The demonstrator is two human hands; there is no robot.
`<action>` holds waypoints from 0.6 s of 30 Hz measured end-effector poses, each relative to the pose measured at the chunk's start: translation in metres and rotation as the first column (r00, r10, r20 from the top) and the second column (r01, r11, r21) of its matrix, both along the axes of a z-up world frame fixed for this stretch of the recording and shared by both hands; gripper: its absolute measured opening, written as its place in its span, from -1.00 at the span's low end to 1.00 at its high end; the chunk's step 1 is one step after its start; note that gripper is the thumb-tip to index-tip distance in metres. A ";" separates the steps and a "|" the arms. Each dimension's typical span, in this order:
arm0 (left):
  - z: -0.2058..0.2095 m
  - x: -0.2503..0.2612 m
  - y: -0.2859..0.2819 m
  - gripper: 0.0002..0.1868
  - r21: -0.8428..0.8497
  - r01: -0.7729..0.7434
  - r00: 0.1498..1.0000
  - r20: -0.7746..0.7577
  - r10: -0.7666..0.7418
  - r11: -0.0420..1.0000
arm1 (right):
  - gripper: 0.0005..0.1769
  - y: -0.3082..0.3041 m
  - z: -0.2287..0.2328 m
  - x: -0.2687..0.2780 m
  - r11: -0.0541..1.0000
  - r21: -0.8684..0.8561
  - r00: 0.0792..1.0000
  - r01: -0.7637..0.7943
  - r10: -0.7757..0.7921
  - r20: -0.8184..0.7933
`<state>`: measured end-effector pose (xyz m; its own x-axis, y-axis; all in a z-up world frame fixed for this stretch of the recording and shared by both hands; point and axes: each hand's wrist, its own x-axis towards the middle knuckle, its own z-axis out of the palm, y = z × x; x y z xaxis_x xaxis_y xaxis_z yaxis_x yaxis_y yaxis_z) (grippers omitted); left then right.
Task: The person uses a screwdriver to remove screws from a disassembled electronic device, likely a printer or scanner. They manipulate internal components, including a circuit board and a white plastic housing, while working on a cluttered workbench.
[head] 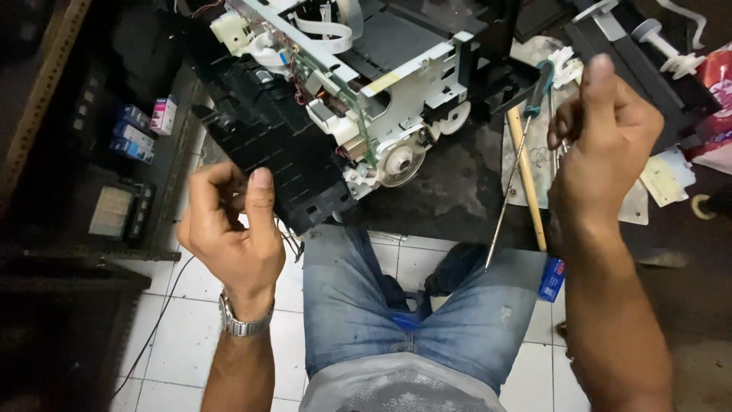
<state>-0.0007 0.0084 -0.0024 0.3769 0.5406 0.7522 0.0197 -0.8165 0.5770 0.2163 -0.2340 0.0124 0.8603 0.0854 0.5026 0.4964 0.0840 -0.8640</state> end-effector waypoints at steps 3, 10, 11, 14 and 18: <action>-0.001 0.000 0.001 -0.77 -0.005 -0.004 1.000 -0.012 0.004 1.000 | -0.47 -0.002 0.016 0.011 0.985 -0.166 0.990 0.052 -0.073 -0.118; -0.007 -0.001 0.002 -0.77 -0.035 -0.006 1.000 -0.005 0.006 0.999 | -0.56 0.006 0.029 0.018 0.953 -0.298 0.973 -0.051 -0.020 -0.230; -0.008 -0.002 0.003 -0.77 -0.048 -0.002 1.000 -0.004 0.002 0.999 | -0.57 0.007 0.030 0.019 0.948 -0.318 0.976 -0.034 -0.036 -0.214; -0.010 -0.003 0.005 -0.75 -0.044 -0.001 1.000 -0.011 0.001 0.999 | -0.59 0.012 0.034 0.016 0.944 -0.329 0.970 -0.036 -0.047 -0.239; -0.013 -0.002 0.007 -0.75 -0.051 -0.008 1.000 -0.012 0.008 0.999 | -0.60 0.017 0.040 0.009 0.938 -0.341 0.954 -0.069 -0.038 -0.298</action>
